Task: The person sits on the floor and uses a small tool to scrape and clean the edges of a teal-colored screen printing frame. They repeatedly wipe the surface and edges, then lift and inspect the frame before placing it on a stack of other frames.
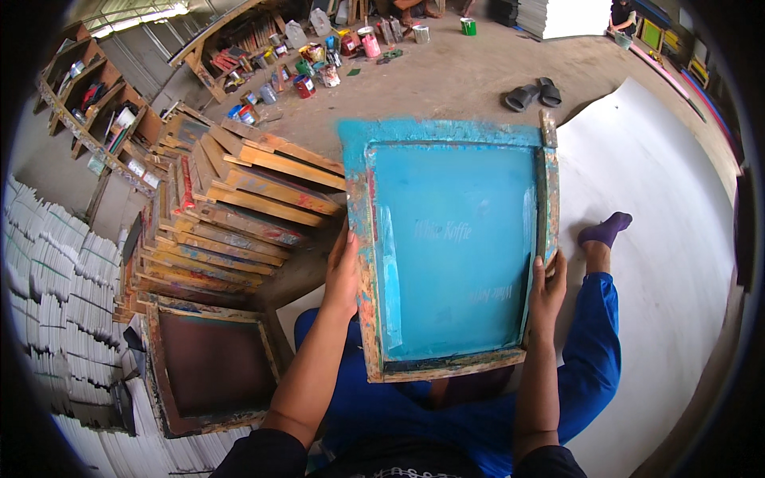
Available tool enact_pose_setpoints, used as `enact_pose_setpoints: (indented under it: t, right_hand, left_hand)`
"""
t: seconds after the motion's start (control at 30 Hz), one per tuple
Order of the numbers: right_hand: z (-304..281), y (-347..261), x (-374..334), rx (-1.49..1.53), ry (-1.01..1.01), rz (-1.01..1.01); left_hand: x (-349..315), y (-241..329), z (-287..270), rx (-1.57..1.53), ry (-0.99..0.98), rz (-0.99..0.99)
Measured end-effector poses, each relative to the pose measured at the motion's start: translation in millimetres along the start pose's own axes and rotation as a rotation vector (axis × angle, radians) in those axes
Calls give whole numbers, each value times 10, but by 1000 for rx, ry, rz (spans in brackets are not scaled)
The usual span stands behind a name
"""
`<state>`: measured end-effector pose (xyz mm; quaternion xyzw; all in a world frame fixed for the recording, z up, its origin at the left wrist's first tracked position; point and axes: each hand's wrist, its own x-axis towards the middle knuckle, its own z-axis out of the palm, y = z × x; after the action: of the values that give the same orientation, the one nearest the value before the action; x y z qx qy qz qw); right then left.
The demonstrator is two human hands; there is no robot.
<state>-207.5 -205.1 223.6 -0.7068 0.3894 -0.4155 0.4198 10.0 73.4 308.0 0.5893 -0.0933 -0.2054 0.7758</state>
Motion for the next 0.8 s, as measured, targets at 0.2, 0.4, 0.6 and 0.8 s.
enact_pose_setpoints:
  t: [0.2,0.4,0.6,0.8]
  right_hand:
    - [-69,221,73,-252,-122,229]
    - [41,497,197,-409,-258,272]
    - [107,759,374,-447,-411,184]
    - [-123,751,641,-405,-650,331]
  left_hand:
    - [449,-742,-110,-51,14,-257]
    - [741,-1256,-217,-115,-14,-447]
    - [943,-1426,-199,-71,46,-628]
    - [1077,-1549,-93,6,65,-702]
